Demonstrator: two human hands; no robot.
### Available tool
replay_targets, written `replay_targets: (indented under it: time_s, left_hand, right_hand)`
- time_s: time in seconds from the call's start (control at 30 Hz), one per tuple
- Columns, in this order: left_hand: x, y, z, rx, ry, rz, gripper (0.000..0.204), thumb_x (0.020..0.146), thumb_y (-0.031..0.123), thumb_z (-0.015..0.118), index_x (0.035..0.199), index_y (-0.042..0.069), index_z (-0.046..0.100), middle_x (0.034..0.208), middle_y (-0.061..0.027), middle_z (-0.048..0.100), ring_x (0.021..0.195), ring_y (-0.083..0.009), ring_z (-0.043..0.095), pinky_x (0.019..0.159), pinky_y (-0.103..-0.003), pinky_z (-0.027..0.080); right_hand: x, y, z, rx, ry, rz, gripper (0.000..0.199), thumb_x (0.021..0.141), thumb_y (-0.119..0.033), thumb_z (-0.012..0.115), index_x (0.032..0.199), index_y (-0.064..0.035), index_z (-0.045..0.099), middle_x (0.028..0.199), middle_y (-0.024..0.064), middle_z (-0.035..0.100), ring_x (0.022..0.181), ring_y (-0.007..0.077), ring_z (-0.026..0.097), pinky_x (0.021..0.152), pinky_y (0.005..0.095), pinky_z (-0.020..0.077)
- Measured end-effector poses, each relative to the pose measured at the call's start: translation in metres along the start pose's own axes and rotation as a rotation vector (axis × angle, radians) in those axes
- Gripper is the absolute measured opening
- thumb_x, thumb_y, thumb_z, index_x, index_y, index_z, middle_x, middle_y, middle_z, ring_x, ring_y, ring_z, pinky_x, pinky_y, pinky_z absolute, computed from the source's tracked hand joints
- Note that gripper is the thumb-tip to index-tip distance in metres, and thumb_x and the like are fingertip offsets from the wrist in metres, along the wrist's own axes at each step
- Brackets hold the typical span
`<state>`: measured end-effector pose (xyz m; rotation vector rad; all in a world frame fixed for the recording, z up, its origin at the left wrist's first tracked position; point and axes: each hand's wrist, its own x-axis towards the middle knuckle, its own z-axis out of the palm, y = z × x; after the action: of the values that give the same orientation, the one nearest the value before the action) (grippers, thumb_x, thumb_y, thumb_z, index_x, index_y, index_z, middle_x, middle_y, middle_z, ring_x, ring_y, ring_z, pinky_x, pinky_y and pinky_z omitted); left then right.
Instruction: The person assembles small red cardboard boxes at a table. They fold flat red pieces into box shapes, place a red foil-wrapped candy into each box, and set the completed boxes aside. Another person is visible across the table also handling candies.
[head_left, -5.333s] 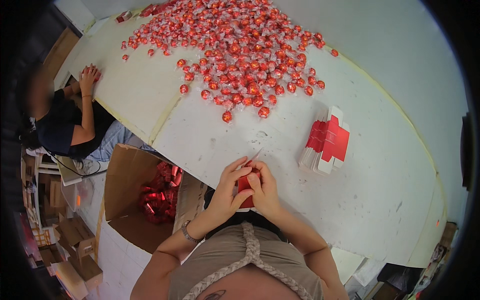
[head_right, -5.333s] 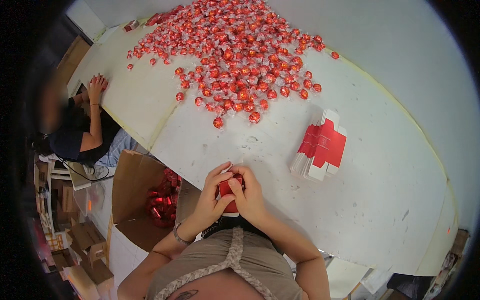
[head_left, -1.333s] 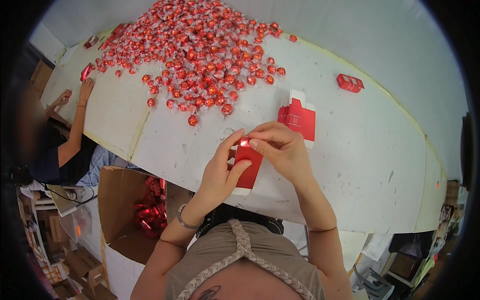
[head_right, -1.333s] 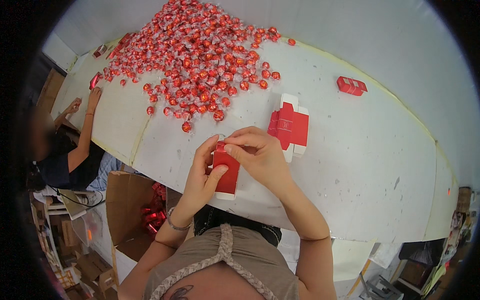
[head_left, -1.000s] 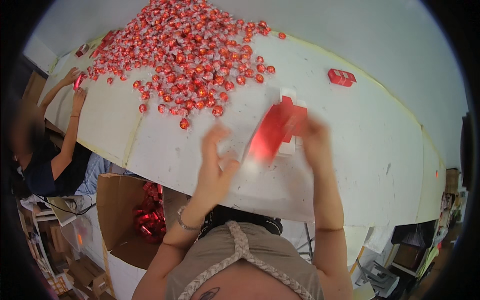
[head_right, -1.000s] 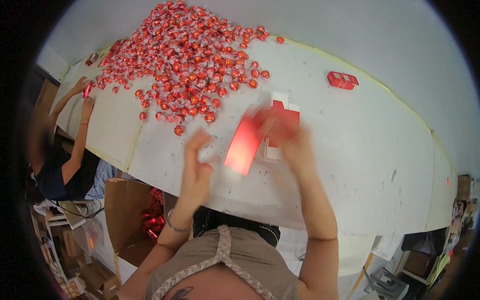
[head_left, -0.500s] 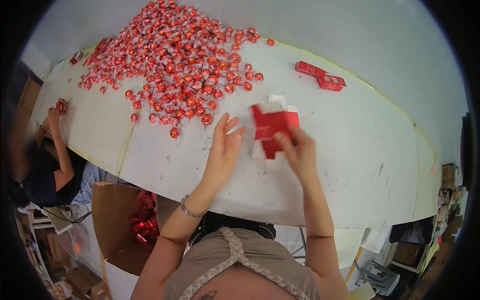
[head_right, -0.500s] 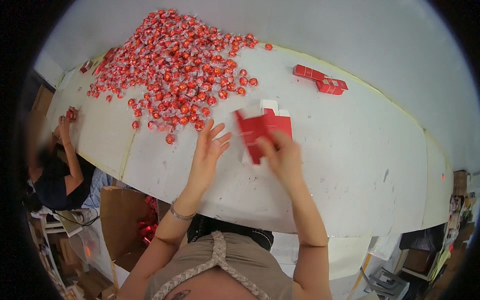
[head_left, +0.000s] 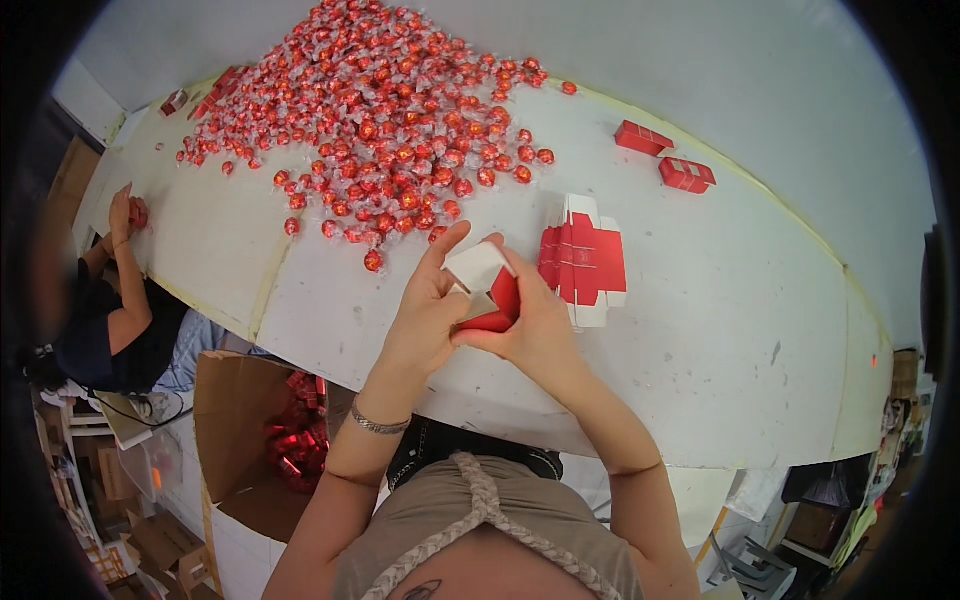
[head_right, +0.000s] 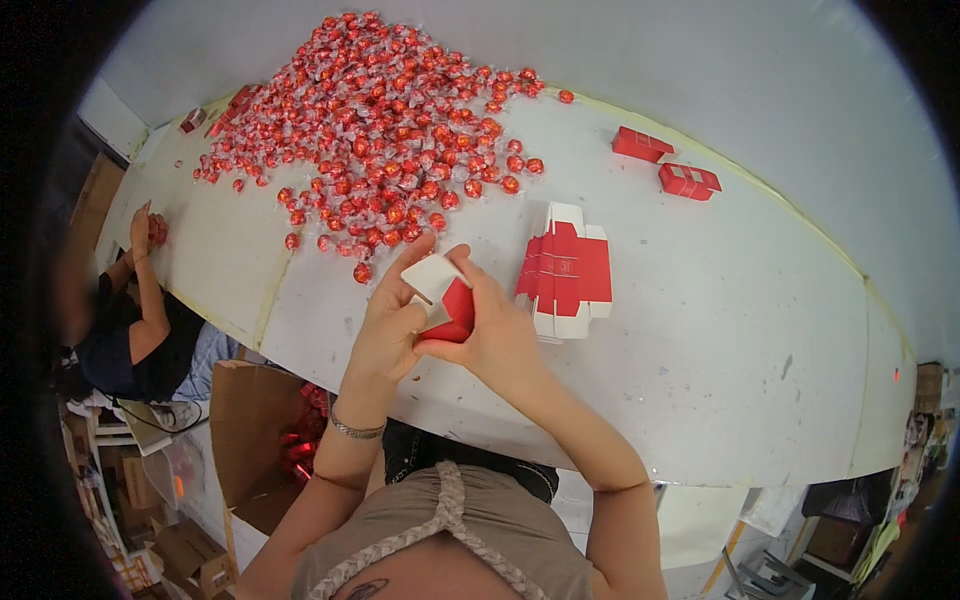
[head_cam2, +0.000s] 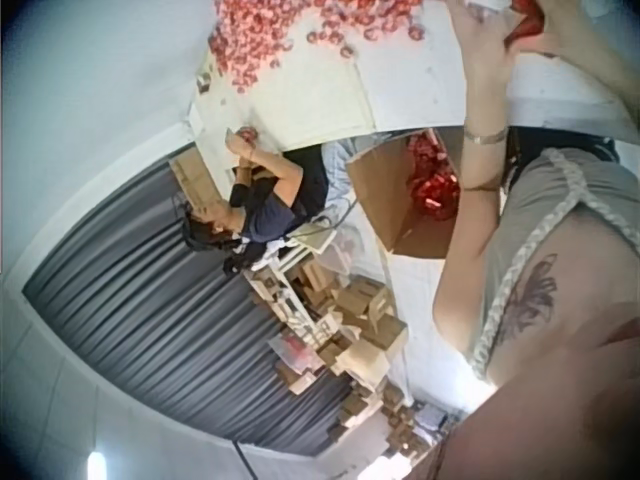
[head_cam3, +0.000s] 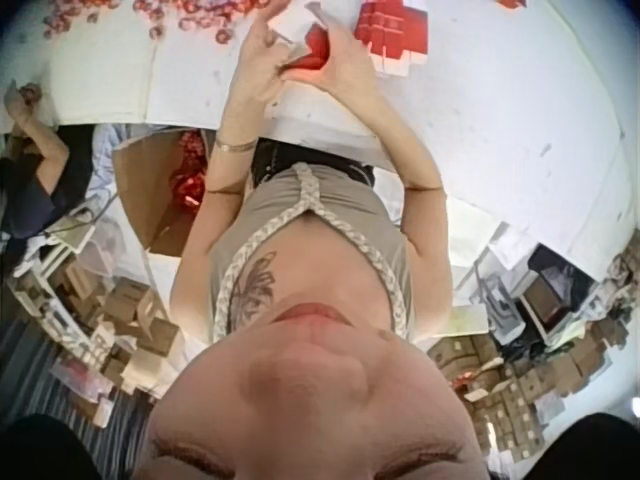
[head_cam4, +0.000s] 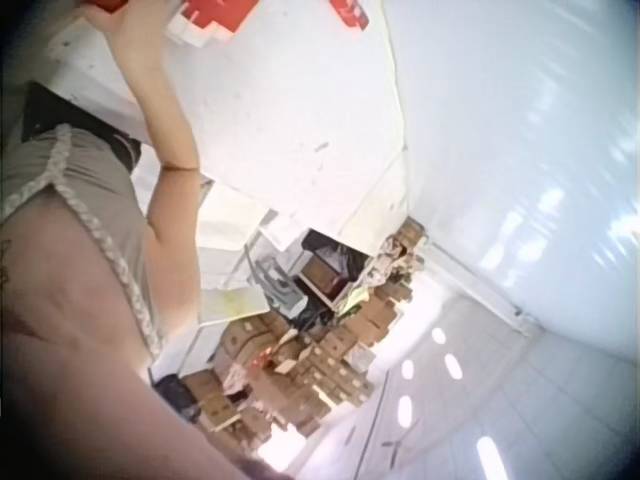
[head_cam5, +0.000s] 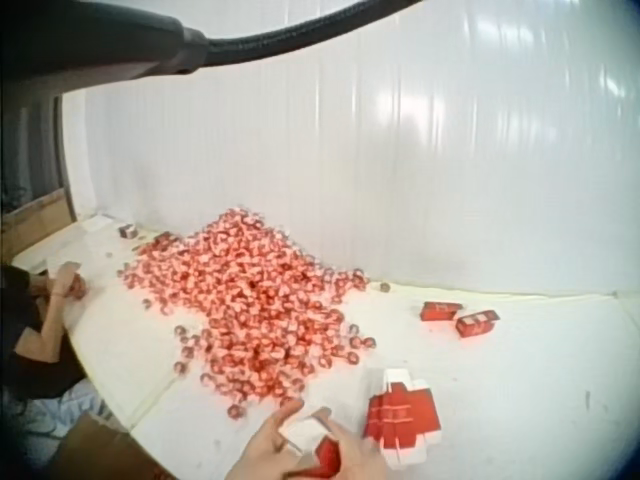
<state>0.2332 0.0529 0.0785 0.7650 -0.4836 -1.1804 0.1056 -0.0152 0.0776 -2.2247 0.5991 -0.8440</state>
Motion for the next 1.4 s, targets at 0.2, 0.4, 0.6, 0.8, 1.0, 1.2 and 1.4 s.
replay_targets:
  time_s: [0.2,0.4,0.6,0.8,1.0,1.2,1.4]
  left_hand:
    - [-0.031,-0.020,-0.005,0.947,-0.096,0.415,0.069,0.090,0.025,0.054,0.144,0.007,0.016,0.142,-0.0185,0.031,0.120,-0.0302,0.046,0.096,-0.039,0.043]
    - [-0.033,-0.007,-0.001,0.855,-0.120,0.190,0.057,0.091,0.010,0.052,0.139,0.002,0.023,0.131,-0.0132,0.039,0.117,-0.0190,0.045,0.097,-0.030,0.037]
    - [-0.033,-0.008,-0.011,0.856,-0.157,0.189,0.047,0.092,0.008,0.051,0.133,0.002,0.029,0.127,-0.0102,0.040,0.111,-0.0154,0.046,0.091,-0.029,0.042]
    - [-0.044,-0.001,-0.004,0.754,-0.122,0.100,0.053,0.089,0.010,0.056,0.132,0.005,0.024,0.127,-0.0163,0.040,0.101,-0.0228,0.055,0.075,-0.029,0.050]
    - [-0.052,0.005,-0.004,0.705,-0.101,0.113,0.071,0.087,0.007,0.059,0.138,0.008,0.010,0.133,-0.0188,0.034,0.098,-0.0217,0.056,0.072,-0.029,0.051]
    - [-0.052,0.002,-0.003,0.765,-0.083,0.071,0.063,0.086,0.006,0.059,0.138,0.009,0.024,0.135,-0.0132,0.033,0.103,-0.0181,0.053,0.080,-0.028,0.049]
    - [-0.049,-0.005,-0.008,0.700,-0.033,0.163,0.047,0.088,0.008,0.058,0.130,0.007,0.038,0.136,-0.0097,0.034,0.113,-0.0198,0.048,0.086,-0.030,0.047]
  right_hand:
    - [0.005,-0.002,0.024,0.561,0.305,0.147,0.037,0.086,-0.020,0.063,0.114,-0.0037,0.046,0.101,0.0119,0.052,0.090,0.0217,0.056,0.077,0.0311,0.0459]
    - [0.000,0.014,0.017,0.384,0.063,0.153,0.015,0.090,-0.016,0.055,0.096,-0.0018,0.052,0.093,0.0108,0.051,0.081,0.0207,0.052,0.074,0.0298,0.0441]
    - [0.002,-0.001,0.038,0.450,0.504,0.145,0.013,0.088,-0.012,0.059,0.093,-0.0010,0.055,0.098,0.0075,0.055,0.086,0.0168,0.055,0.077,0.0291,0.0448]
    - [0.015,0.002,-0.004,0.854,-0.034,0.404,0.014,0.086,-0.011,0.063,0.093,0.0006,0.061,0.092,0.0033,0.061,0.086,0.0103,0.057,0.076,0.0246,0.0450]
    - [0.019,-0.002,-0.020,0.700,-0.117,0.392,0.014,0.081,-0.010,0.068,0.092,-0.0009,0.068,0.090,0.0046,0.066,0.083,0.0096,0.061,0.071,0.0237,0.0499]
    - [0.021,-0.005,-0.025,0.682,-0.196,0.394,0.012,0.082,-0.009,0.066,0.091,-0.0002,0.068,0.093,0.0068,0.066,0.086,0.0113,0.062,0.076,0.0259,0.0507]
    - [0.001,-0.009,-0.017,0.830,-0.133,0.438,0.009,0.083,-0.003,0.064,0.091,0.0005,0.067,0.109,0.0106,0.064,0.102,0.0147,0.059,0.089,0.0295,0.0473]
